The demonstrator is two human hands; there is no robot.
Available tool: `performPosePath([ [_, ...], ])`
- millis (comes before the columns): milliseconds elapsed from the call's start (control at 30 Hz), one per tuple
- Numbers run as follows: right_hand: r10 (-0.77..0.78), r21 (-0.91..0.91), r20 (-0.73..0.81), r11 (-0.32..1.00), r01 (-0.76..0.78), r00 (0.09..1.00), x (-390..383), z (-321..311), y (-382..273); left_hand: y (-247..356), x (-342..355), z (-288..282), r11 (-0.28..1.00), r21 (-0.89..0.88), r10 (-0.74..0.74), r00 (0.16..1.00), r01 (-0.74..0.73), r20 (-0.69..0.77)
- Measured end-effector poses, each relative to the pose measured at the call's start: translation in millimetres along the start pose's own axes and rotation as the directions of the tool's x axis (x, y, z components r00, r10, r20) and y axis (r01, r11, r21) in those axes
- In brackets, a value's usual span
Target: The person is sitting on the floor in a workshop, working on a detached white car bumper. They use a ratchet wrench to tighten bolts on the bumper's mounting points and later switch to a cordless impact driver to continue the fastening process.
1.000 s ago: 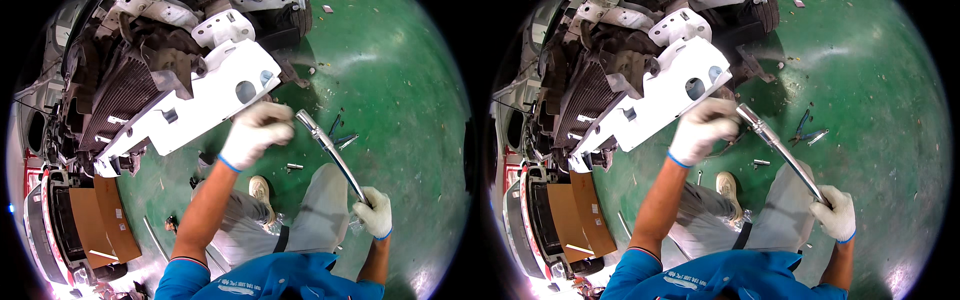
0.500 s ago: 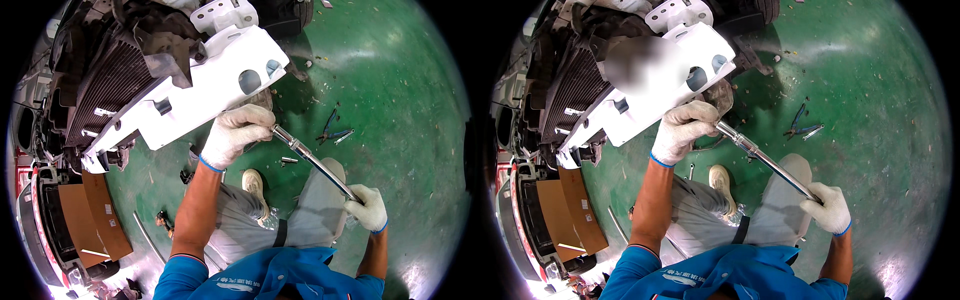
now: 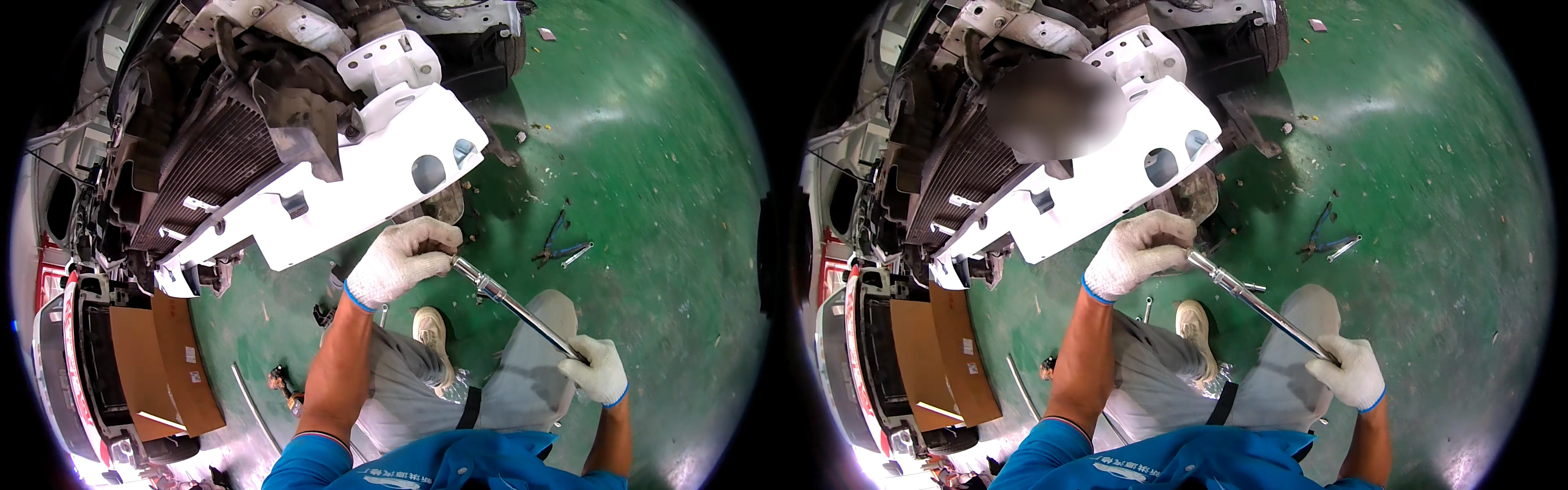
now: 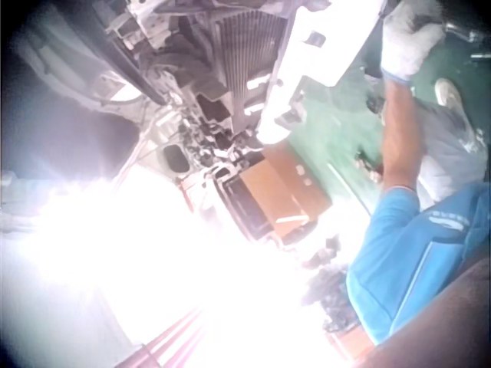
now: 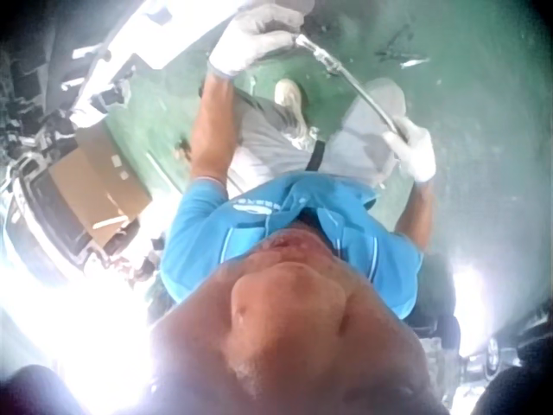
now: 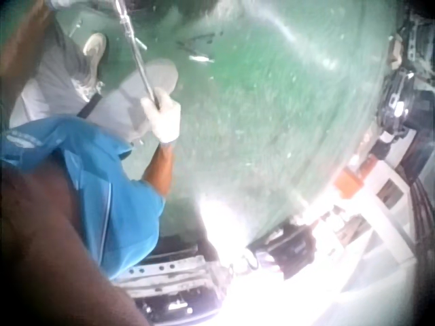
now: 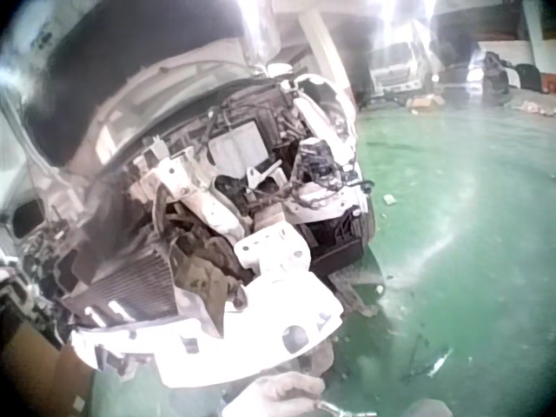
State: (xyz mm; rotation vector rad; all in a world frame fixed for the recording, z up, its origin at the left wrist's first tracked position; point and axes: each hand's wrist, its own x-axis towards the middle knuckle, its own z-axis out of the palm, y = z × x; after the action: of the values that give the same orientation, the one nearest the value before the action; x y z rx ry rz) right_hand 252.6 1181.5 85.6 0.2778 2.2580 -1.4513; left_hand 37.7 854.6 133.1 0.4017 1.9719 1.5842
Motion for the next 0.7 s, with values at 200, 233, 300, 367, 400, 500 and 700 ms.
performPosePath([
  [200, 0.119, 0.203, 0.145, 0.968, -0.148, 0.982, 0.7, 0.7, -3.1, -6.1, -2.9, 1.4, 0.994, -0.071, 0.081, 0.997, -0.082, -0.015],
  [233, 0.113, 0.251, 0.154, 0.956, -0.15, 0.982, 0.7, 2.0, -4.1, -9.7, -0.9, 2.7, 0.989, -0.101, 0.104, 0.994, -0.107, -0.031],
  [300, 0.095, 0.308, 0.126, 0.943, -0.13, 0.987, -0.1, 6.4, -3.8, -11.8, 3.3, 8.8, 0.954, -0.266, 0.115, 0.988, -0.14, -0.106],
  [367, 0.074, 0.323, 0.053, 0.942, -0.087, 0.996, 1.8, 12.2, -1.2, -15.1, 9.6, 13.4, 0.9, -0.405, 0.091, 0.979, -0.16, -0.184],
  [400, 0.044, 0.293, 0.025, 0.955, -0.05, 0.999, 3.5, 16.1, 2.6, -19.0, 10.6, 15.4, 0.884, -0.432, 0.1, 0.975, -0.179, -0.199],
  [500, -0.069, 0.253, -0.106, 0.963, 0.094, 0.992, 11.7, 30.3, 3.9, -29.7, 14.0, 15.6, 0.832, -0.504, 0.131, 0.964, -0.234, -0.231],
  [700, -0.134, 0.249, -0.074, 0.957, 0.148, 0.988, 15.9, 21.4, 28.7, -21.7, 21.8, 26.3, 0.748, -0.663, -0.05, 0.999, 0.027, -0.015],
])
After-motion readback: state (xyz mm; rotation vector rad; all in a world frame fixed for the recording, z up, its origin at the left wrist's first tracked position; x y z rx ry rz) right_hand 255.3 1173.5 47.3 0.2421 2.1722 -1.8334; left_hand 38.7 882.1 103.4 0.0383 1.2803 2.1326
